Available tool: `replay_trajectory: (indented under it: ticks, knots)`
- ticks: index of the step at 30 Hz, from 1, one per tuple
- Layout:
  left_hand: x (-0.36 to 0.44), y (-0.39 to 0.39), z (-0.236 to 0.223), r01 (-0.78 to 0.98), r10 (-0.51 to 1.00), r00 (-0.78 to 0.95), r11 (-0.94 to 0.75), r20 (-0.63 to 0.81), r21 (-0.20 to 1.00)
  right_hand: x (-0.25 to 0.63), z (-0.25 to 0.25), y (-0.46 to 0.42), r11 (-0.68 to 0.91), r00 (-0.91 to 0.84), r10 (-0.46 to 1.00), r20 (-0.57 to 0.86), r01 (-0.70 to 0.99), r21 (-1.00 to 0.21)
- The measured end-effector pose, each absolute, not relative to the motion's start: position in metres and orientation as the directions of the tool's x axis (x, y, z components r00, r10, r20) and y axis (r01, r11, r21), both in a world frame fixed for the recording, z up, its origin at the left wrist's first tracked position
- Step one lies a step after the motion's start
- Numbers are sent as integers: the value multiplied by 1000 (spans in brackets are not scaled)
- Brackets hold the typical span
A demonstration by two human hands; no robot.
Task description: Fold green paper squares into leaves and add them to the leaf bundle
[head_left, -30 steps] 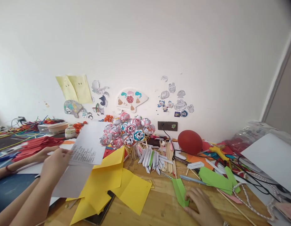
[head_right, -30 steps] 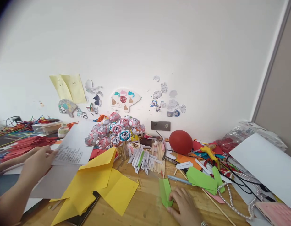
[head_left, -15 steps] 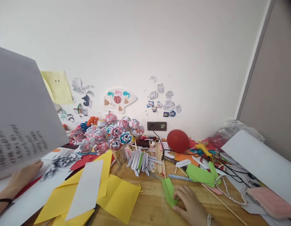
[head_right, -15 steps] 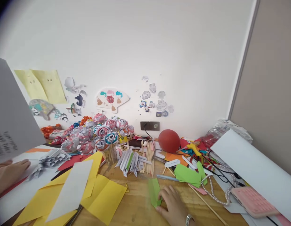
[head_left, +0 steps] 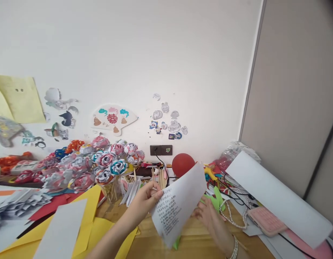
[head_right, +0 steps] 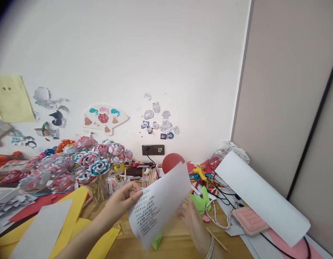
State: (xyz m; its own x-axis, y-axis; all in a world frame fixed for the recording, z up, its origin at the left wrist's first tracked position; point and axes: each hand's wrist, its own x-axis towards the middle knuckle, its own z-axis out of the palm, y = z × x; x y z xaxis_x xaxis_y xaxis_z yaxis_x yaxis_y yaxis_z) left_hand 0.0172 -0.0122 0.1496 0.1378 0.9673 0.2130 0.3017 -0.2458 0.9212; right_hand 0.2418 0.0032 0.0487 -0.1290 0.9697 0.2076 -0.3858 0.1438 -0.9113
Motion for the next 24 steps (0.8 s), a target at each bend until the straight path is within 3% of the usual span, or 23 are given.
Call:
replay_trajectory:
  ticks: [3, 10, 15, 18, 20, 24]
  knots:
    - [12, 11, 132, 317, 974, 96, -226, 206, 921, 252, 53, 3, 136, 4, 988, 153, -481, -866]
    - [10, 39, 93, 354, 984, 0, -165, 176, 920, 282, 42, 24, 154, 282, 958, 40, -395, -906]
    - [25, 10, 55, 481, 965, 111, -261, 236, 837, 307, 41, 30, 265, 515, 857, 14, -417, -869]
    - [29, -7, 31, 745, 868, 419, -497, 267, 445, 319, 42, 32, 329, 645, 764, 24, -358, -874]
    - [30, -9, 19, 771, 808, 549, -589, 217, 244, 325, 41, 34, 358, 697, 715, 48, -306, -882]
    - [27, -2, 6, 702, 682, 679, -711, 272, 28, 329, 41, 38, 394, 748, 654, 114, -208, -895]
